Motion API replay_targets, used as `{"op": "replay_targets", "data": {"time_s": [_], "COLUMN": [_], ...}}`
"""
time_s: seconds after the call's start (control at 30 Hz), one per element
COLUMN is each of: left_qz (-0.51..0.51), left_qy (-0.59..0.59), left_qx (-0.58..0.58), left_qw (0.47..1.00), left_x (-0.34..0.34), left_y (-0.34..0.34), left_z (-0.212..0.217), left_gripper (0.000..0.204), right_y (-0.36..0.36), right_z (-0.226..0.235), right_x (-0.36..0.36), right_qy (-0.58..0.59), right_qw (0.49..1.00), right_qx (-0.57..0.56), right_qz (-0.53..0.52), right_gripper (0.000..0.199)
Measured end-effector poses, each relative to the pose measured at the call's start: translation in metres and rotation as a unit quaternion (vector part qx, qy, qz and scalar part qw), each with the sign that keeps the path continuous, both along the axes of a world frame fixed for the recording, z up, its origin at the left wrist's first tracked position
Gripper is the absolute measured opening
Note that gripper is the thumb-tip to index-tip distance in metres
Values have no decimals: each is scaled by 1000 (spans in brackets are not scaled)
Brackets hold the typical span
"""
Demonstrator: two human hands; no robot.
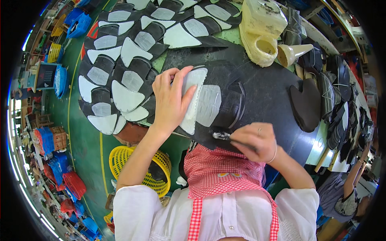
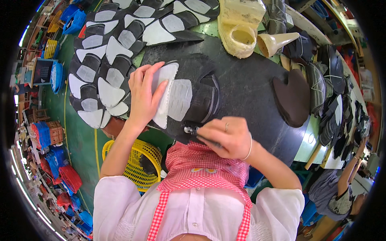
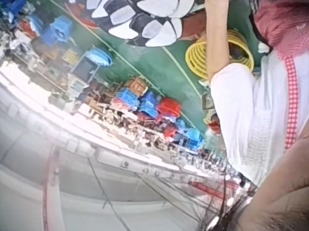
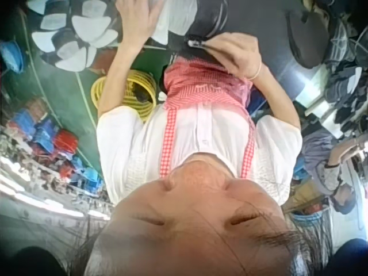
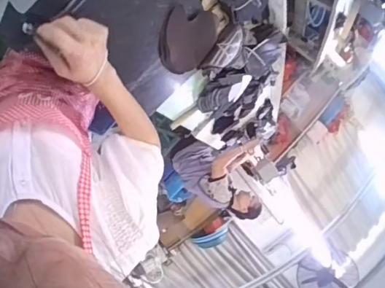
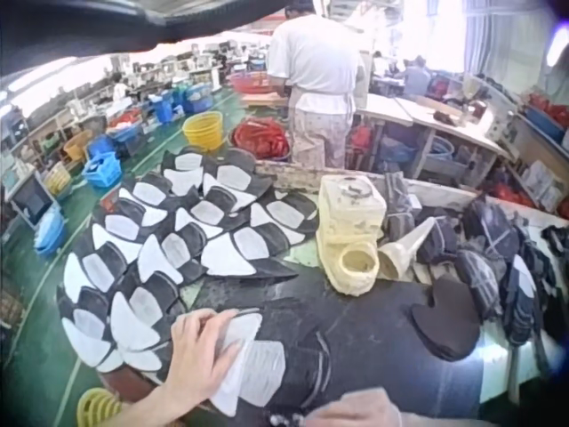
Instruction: The person applies adhesive to shoe upper pieces using a brush, affixes lining patches to them by hand, and stacks the assembled shoe parts.
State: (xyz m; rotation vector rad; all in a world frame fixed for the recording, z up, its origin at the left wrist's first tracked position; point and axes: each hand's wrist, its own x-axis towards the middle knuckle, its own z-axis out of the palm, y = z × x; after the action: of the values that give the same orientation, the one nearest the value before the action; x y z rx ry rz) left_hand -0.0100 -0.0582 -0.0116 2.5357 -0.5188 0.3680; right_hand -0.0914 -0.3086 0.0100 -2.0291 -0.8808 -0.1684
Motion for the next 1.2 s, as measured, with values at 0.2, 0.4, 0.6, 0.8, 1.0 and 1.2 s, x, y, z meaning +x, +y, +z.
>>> {"op": "replay_targets", "data": {"time_s": [0.2,0.4,0.6,0.8,1.0,1.2], "left_qz": [12,10,-20,-106,29,-117], "left_qy": [-8,3,-46,126,70,-23], "left_qx": [10,3,2,-370,-493,-188], "left_qw": [1000,1000,999,914,867,975], "left_x": [-3,-1,8,57,218,190], "left_y": [3,4,4,9,-21,-35], "left_z": [0,0,14,35,18,11], "left_gripper": [43,45,41,28,40,39], "right_y": [16,23,-9,-58,-62,-95], "right_z": [-5,15,-11,3,17,-8], "right_x": [25,33,101,90,127,133], "right_qy": [-40,-8,-29,146,-38,88], "right_qw": [999,995,930,900,921,872], "right_qx": [-11,61,-19,211,4,82], "right_qz": [0,-79,-367,-353,-388,-475], "right_gripper": [29,14,13,13,16,20]}}
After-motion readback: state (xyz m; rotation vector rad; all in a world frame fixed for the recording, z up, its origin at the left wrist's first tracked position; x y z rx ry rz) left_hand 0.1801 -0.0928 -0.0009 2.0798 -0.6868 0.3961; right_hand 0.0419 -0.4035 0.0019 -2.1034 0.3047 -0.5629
